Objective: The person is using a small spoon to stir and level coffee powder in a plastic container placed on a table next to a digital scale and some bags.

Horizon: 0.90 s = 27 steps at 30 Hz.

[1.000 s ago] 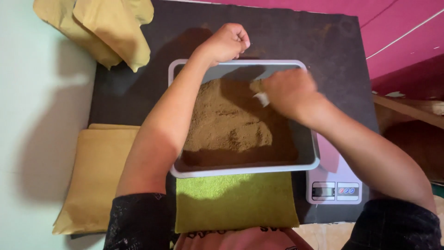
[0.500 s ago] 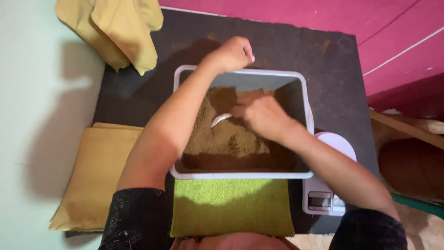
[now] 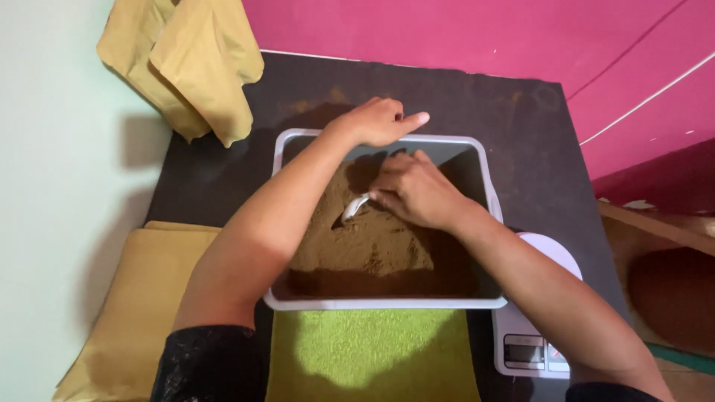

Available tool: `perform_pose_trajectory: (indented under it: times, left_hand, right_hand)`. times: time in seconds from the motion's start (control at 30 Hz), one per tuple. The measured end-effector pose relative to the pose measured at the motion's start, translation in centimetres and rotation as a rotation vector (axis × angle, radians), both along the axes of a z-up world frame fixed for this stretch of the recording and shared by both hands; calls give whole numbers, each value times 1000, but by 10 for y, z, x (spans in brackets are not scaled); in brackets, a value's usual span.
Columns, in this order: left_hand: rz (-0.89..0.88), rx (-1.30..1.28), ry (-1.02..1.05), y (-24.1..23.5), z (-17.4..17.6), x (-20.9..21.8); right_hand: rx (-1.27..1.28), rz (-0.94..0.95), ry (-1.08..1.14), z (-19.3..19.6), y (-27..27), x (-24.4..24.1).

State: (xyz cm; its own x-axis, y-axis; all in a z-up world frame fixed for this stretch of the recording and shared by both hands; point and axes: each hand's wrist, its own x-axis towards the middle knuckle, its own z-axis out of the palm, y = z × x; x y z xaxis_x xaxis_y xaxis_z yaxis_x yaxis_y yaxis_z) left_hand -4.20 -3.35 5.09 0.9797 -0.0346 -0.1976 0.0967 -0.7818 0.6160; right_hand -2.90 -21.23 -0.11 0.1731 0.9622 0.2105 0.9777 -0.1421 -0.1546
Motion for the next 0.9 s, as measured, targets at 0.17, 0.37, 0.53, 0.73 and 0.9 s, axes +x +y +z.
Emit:
perform_pose_trajectory:
  times: [0.17,0.37,0.53,0.73,0.9]
  left_hand:
    - [14,6,27,4,1,2]
    - [65,-70,7,15,-19,21]
    - [160,-191,-152,24,-59,48]
    - [188,-258,-460,41,-91,87]
    - [61,-218,-316,36,-60,57]
  right_hand:
    - [-29,-57,18,-2,3,4]
    - [-77,-122,56,3,5,1]
    - [62,-257,-43,-17,1,14]
    - [395,-275,-293,-7,-1,5]
    - [84,-530,-239,-10,-3,7]
